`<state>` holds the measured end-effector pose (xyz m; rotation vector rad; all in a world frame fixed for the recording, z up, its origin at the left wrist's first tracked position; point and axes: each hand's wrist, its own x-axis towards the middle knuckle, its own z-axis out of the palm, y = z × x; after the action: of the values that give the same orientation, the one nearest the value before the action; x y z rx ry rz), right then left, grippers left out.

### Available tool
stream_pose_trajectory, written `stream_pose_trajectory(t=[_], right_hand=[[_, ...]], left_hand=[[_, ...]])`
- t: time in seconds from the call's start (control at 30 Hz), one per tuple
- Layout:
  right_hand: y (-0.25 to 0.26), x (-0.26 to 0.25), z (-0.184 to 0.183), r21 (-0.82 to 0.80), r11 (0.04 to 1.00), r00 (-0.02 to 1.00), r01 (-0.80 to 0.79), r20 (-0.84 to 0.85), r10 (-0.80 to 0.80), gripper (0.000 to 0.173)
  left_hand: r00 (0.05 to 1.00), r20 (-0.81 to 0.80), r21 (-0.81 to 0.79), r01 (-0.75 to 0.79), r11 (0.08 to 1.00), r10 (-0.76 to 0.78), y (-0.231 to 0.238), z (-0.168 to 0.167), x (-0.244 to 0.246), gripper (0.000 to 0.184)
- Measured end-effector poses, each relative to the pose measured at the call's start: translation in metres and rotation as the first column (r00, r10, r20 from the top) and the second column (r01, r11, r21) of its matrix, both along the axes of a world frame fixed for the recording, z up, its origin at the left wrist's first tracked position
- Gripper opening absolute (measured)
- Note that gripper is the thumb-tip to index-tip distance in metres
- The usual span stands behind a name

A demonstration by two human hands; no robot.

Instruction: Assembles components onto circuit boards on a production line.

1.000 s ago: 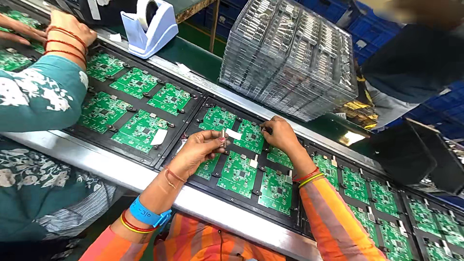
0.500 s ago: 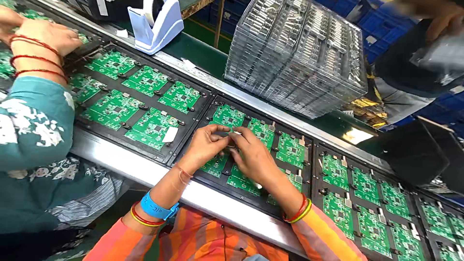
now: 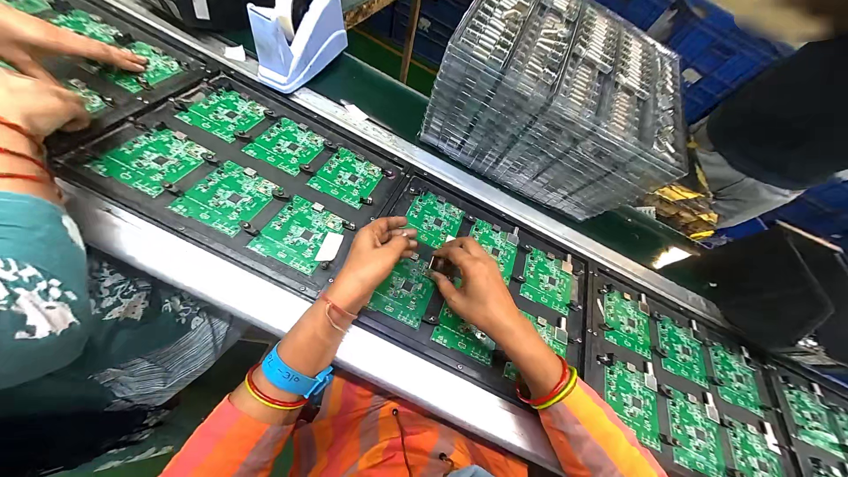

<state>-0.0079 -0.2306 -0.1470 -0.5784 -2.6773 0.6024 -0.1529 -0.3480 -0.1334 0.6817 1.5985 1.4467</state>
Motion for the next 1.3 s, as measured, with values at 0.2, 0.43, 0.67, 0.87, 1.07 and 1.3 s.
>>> stream_pose_trajectory(t=[0.2, 0.43, 0.67, 0.87, 1.07, 1.3], right_hand=[[0.006, 0.002, -0.019, 0.074, 0.997, 0.998, -0.002, 0.055, -0.002, 0.009], [0.004, 0.007, -0.019, 0.104, 0.994, 0.997, 0.028, 0.07, -0.036, 0.007], [0.006, 0.012, -0.011, 0.128, 0.991, 0.994, -0.028, 0.106, 0.015, 0.008], [0.007, 0.021, -0.023, 0.189, 0.982, 0.998, -0.026, 0.055, 0.016, 0.009], [0.007, 0.031, -0.021, 0.128, 0.992, 0.997, 0.012, 0.078, -0.022, 0.015], [-0.009, -0.002, -0.002, 0.041, 0.996, 0.934, -0.079, -0.347, 0.089, 0.031]], left_hand=[[0.979, 0.196, 0.059, -0.072, 0.996, 0.059, 0.002, -0.004, -0.003, 0.041], [0.962, 0.26, 0.075, -0.109, 0.991, 0.086, 0.008, -0.008, -0.007, 0.03], [0.941, 0.333, 0.136, -0.118, 0.984, 0.067, 0.003, -0.005, -0.003, 0.023], [0.911, 0.405, 0.116, -0.133, 0.984, 0.075, 0.005, -0.008, -0.005, 0.025], [0.889, 0.456, 0.096, -0.092, 0.991, 0.038, 0.019, -0.017, -0.016, 0.011], [0.88, 0.461, 0.138, 0.05, 0.989, -0.109, 0.011, -0.011, -0.007, 0.013]])
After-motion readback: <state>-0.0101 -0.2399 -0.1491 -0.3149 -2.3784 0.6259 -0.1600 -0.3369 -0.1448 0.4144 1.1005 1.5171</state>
